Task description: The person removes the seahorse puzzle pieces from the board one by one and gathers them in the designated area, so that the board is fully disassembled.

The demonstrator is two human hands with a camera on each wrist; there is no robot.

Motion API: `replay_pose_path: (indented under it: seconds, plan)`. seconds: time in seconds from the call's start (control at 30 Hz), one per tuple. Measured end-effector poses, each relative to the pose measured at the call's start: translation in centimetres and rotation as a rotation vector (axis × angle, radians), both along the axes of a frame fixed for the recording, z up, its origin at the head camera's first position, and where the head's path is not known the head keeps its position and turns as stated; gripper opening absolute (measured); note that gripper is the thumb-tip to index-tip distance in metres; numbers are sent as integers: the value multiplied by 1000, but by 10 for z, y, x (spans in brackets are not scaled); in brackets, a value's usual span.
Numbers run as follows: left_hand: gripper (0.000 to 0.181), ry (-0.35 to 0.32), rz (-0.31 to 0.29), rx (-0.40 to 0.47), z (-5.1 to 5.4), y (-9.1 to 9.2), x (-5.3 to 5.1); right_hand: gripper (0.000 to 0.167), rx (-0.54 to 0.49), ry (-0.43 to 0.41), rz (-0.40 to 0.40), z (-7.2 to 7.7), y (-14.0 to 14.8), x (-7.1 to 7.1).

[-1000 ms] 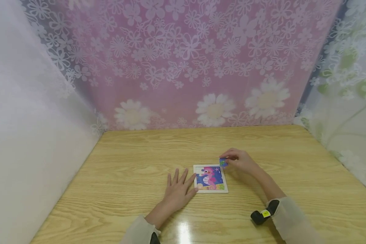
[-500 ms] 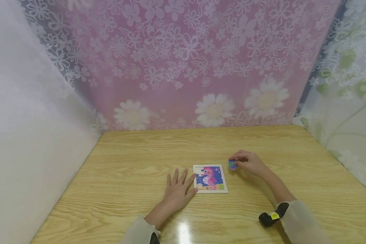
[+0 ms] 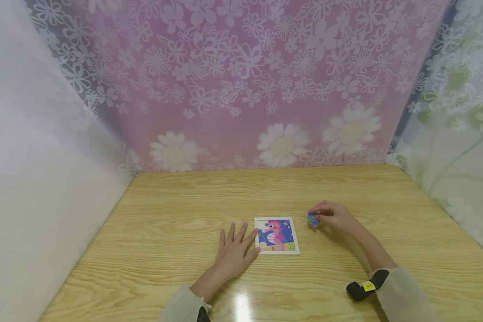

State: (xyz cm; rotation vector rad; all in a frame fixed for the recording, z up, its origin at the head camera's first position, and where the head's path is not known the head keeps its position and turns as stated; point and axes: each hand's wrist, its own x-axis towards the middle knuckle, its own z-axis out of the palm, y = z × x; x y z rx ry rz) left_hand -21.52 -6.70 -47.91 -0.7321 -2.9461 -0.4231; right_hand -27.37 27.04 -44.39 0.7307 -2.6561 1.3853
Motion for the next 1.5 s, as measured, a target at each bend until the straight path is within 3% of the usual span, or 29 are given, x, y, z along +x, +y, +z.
replay_pose_path:
  seconds: [0.3,0.7,0.8,1.03,1.3,1.5]
  plan:
    - [57,0,-8,-7,1,0,1,19,1,-52,-28,-11,0,1]
    - [57,13,-8,-2,-2,-4,2,19,47,24,-60,-22,-3,0]
    - [57,15,-7,0,-1,-4,3,19,49,52,-50,-20,-6,3]
    - [57,20,-13,-3,-1,-3,1,19,71,67,-45,1,-15,16]
    - [57,18,-17,-2,-1,-1,0,17,85,61,-78,-23,-1,1]
    - [57,6,-14,-9,0,-1,1,15,68,53,-86,-26,1,0]
